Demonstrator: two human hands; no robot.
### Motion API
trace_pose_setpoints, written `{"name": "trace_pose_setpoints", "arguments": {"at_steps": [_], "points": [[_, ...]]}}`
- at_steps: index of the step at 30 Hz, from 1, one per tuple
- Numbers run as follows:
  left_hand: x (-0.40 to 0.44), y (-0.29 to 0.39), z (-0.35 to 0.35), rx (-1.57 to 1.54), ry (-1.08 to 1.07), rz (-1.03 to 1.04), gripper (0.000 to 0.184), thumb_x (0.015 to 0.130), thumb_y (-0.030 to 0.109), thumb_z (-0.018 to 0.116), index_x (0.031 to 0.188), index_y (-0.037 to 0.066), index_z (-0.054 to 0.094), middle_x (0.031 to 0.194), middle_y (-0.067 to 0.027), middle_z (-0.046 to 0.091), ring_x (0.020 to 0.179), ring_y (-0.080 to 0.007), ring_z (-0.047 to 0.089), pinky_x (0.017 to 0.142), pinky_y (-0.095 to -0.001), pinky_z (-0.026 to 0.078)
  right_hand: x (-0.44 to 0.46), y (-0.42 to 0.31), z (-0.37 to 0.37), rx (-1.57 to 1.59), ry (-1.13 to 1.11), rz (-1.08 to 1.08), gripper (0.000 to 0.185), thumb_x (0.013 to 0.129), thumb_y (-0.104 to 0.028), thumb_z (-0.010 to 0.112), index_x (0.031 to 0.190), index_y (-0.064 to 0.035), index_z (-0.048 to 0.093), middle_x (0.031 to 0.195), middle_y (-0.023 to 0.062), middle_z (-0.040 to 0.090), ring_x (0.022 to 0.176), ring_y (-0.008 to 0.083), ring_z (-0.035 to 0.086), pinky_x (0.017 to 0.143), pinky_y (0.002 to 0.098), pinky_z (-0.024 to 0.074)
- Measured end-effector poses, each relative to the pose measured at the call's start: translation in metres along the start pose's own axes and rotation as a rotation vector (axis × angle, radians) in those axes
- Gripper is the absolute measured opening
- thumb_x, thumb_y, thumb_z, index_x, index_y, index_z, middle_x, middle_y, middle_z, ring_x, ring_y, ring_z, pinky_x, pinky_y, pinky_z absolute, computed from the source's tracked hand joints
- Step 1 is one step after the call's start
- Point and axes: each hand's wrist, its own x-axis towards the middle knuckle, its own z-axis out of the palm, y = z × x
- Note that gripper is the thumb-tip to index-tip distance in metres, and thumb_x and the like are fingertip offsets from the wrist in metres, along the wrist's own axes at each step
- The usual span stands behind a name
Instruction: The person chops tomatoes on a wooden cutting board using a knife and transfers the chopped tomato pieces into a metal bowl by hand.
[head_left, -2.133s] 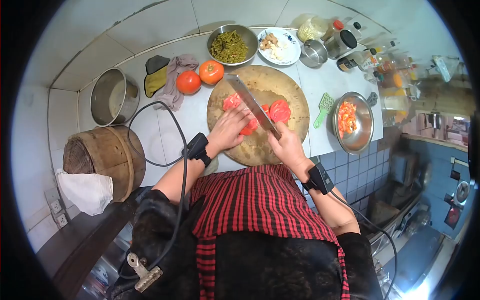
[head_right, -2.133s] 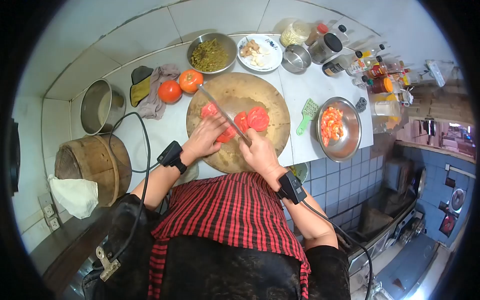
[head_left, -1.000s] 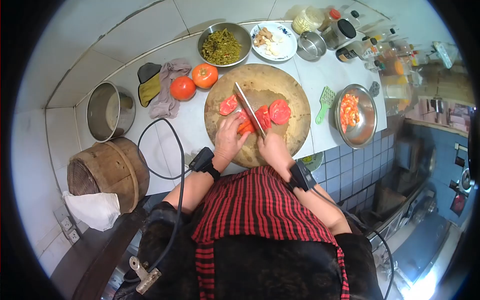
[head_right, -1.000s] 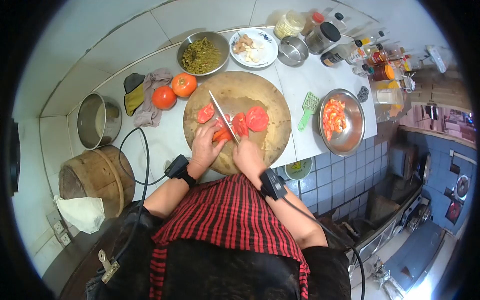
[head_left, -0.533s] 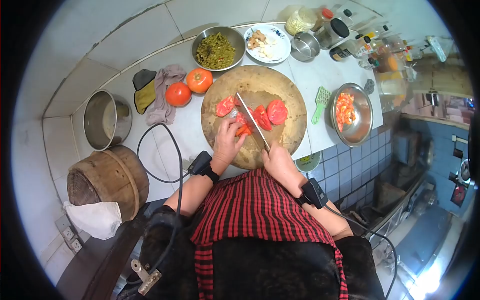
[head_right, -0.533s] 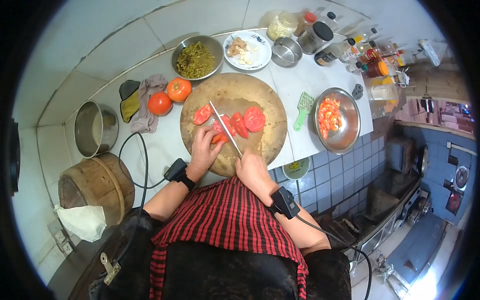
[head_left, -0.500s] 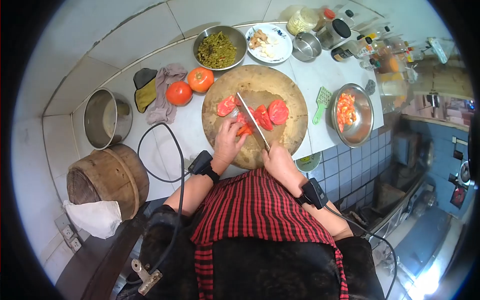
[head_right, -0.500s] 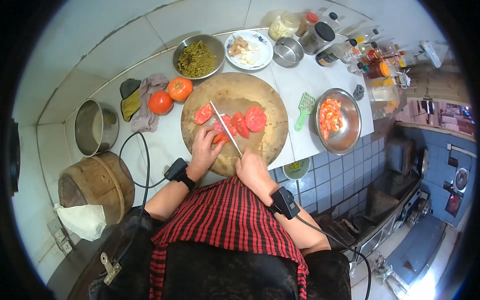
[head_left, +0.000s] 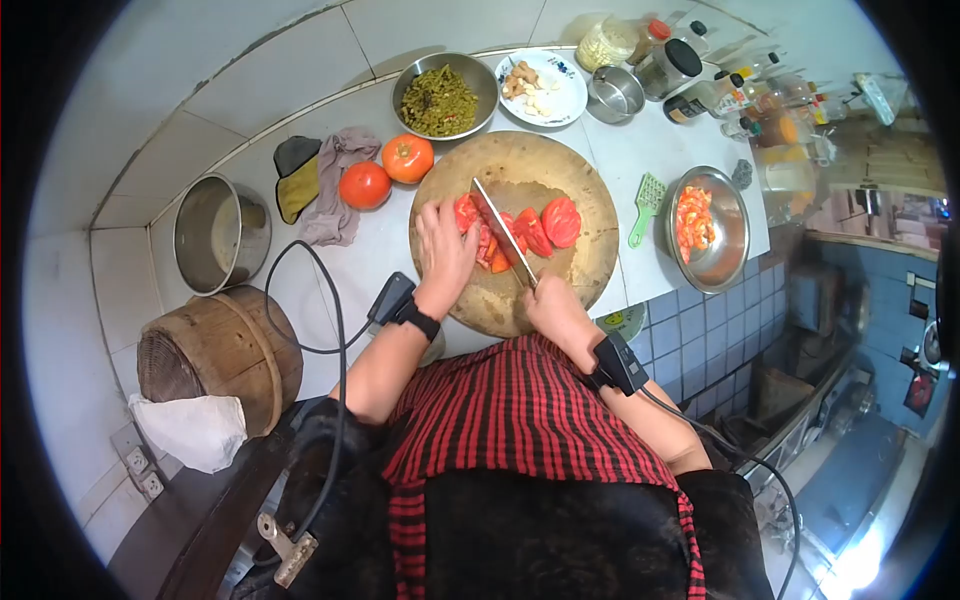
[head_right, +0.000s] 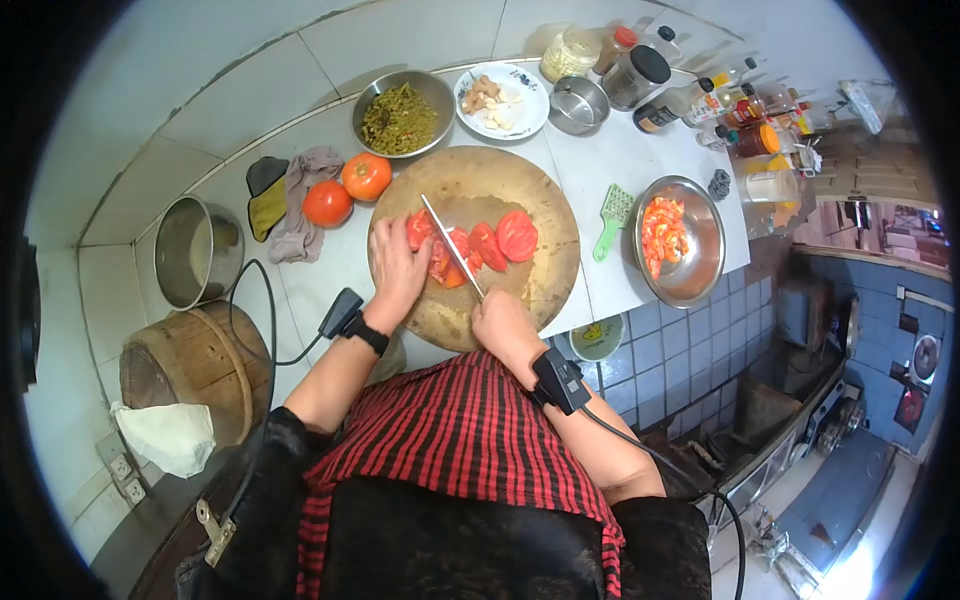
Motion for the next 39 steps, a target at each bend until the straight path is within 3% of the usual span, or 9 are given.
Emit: {"name": "trace_pose_setpoints", "arguments": {"at_steps": [7,10,12,15,16,20,22,32,39], "points": [[-0.003,-0.030,0.031,-0.169,-0.028,0.018,0.036,0.078,0.006,0.069,0.113,0.000,0.064,0.102,-0.0179,0.057,0.100,-0.0374,0.055,0.090,-0.0470,0.045,0.019,0.011,0.019,0.017,-0.014,-0.008,0.025,0.086,-0.015,0.057,0.092,0.0087,0.061,0.085,0.0347,0.064,0.088,0.0502,0.064,0.082,0.0529,0.0512],[-0.010,-0.026,0.021,-0.167,-0.114,0.027,0.031,0.080,0.002,0.067,0.111,0.000,0.067,0.096,-0.0156,0.059,0.091,-0.0312,0.061,0.084,-0.0415,0.051,0.029,0.013,0.021,0.066,0.049,-0.040,0.022,0.086,-0.014,0.056,0.094,0.0062,0.061,0.086,0.0328,0.065,0.086,0.0496,0.064,0.078,0.0549,0.0506],[-0.009,-0.022,0.015,-0.424,-0.230,-0.184,0.029,0.082,0.000,0.064,0.110,0.000,0.069,0.094,-0.0135,0.061,0.084,-0.0239,0.064,0.078,-0.0335,0.054,0.027,0.014,0.017,0.106,0.090,-0.060,0.022,0.087,-0.014,0.056,0.094,0.0055,0.060,0.085,0.0329,0.065,0.084,0.0496,0.064,0.077,0.0553,0.0504],[-0.010,-0.042,0.016,-0.385,-0.274,-0.173,0.032,0.084,0.000,0.063,0.116,0.000,0.068,0.093,-0.0110,0.064,0.079,-0.0160,0.064,0.072,-0.0275,0.054,0.008,0.004,0.009,0.136,0.126,-0.089,0.021,0.088,-0.015,0.057,0.096,0.0040,0.059,0.082,0.0325,0.064,0.081,0.0498,0.064,0.075,0.0554,0.0504],[-0.009,-0.041,0.016,-0.588,-0.270,-0.341,0.027,0.084,0.000,0.066,0.111,0.000,0.069,0.092,-0.0111,0.065,0.076,-0.0151,0.063,0.072,-0.0256,0.054,0.002,-0.001,0.003,0.132,0.160,-0.094,0.021,0.089,-0.016,0.058,0.097,0.0032,0.058,0.080,0.0320,0.064,0.080,0.0499,0.063,0.073,0.0552,0.0505],[-0.005,-0.040,0.017,-0.600,-0.222,-0.398,0.021,0.084,0.000,0.068,0.105,0.000,0.069,0.091,-0.0109,0.064,0.076,-0.0164,0.065,0.073,-0.0254,0.055,-0.003,-0.013,-0.018,0.083,0.172,-0.179,0.021,0.091,-0.019,0.060,0.094,0.0018,0.056,0.075,0.0312,0.061,0.075,0.0506,0.061,0.068,0.0555,0.0482],[-0.003,-0.040,0.018,-0.309,-0.036,-0.211,0.016,0.082,0.001,0.071,0.099,0.000,0.069,0.090,-0.0111,0.064,0.075,-0.0187,0.067,0.072,-0.0276,0.056,0.009,-0.009,-0.018,-0.019,0.123,-0.248,0.021,0.091,-0.019,0.061,0.094,0.0012,0.055,0.073,0.0305,0.061,0.072,0.0501,0.061,0.066,0.0562,0.0477],[-0.002,-0.044,0.018,-0.216,-0.047,-0.202,0.016,0.081,0.004,0.073,0.095,-0.001,0.070,0.089,-0.0135,0.062,0.075,-0.0231,0.067,0.070,-0.0316,0.055,0.027,-0.016,-0.018,-0.162,-0.067,-0.124,0.025,0.090,-0.019,0.061,0.099,0.0039,0.059,0.079,0.0290,0.066,0.076,0.0475,0.065,0.071,0.0541,0.0523],[-0.019,-0.033,0.015,-0.305,-0.096,-0.114,0.019,0.079,0.000,0.069,0.098,-0.002,0.068,0.096,-0.0144,0.060,0.080,-0.0225,0.064,0.072,-0.0310,0.055,0.053,-0.009,-0.001,-0.115,0.085,-0.168,0.025,0.090,-0.023,0.062,0.091,0.0024,0.062,0.076,0.0284,0.065,0.075,0.0472,0.065,0.069,0.0535,0.0526]]}}
